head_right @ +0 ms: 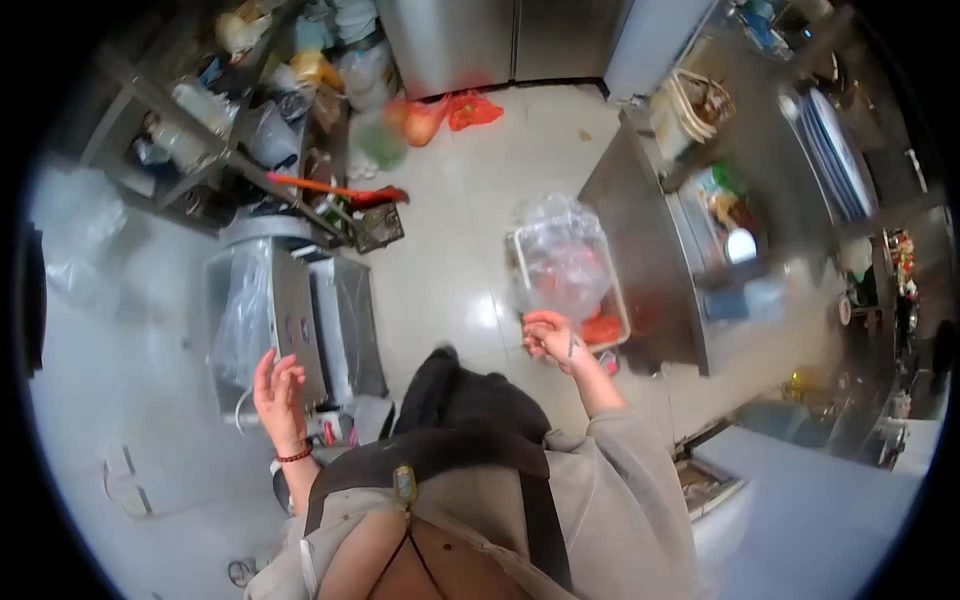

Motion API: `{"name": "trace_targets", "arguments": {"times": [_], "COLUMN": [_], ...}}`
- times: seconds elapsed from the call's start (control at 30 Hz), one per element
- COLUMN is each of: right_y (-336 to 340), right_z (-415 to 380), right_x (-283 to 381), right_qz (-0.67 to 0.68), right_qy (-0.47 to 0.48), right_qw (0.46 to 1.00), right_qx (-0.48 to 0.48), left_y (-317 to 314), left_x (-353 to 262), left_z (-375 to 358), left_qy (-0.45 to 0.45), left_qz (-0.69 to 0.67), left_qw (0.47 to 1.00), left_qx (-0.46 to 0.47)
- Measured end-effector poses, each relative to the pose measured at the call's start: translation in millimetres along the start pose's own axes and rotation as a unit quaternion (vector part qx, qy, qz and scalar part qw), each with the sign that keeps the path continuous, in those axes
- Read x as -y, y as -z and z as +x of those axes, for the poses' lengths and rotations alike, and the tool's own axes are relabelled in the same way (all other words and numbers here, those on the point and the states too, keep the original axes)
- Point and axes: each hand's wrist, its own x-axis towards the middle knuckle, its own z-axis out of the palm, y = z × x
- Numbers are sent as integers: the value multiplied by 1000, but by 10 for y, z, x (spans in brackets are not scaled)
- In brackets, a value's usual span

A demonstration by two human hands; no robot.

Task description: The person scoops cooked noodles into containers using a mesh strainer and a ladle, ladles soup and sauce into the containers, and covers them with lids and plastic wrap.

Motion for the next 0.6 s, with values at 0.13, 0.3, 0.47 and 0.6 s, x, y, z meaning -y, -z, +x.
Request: {"name": "trace_targets", "arguments": {"times": [0.13, 0.3, 0.47, 0.6], "right_y": [161, 325, 620, 1009], "right_z": [1165, 2035, 2689, 3653], "right_x": [1310, 2058, 2452, 3180], "right_qz": [-35, 124, 116, 179], "right_qy": [10, 51, -21, -28], "right_qw": [999, 958, 979, 966], "right_qx": [-12, -253, -167, -185], "left_y": [-489, -2123, -4207, -5592], "left_x": [253, 152, -277, -298], "left_z": [1608, 3875, 5469, 6464], "left_qy": [39, 27, -6, -35], "left_qz": [-12, -14, -26, 29], "left_qw": [999, 991, 936, 911], "left_qx": [-30, 128, 350, 411]}}
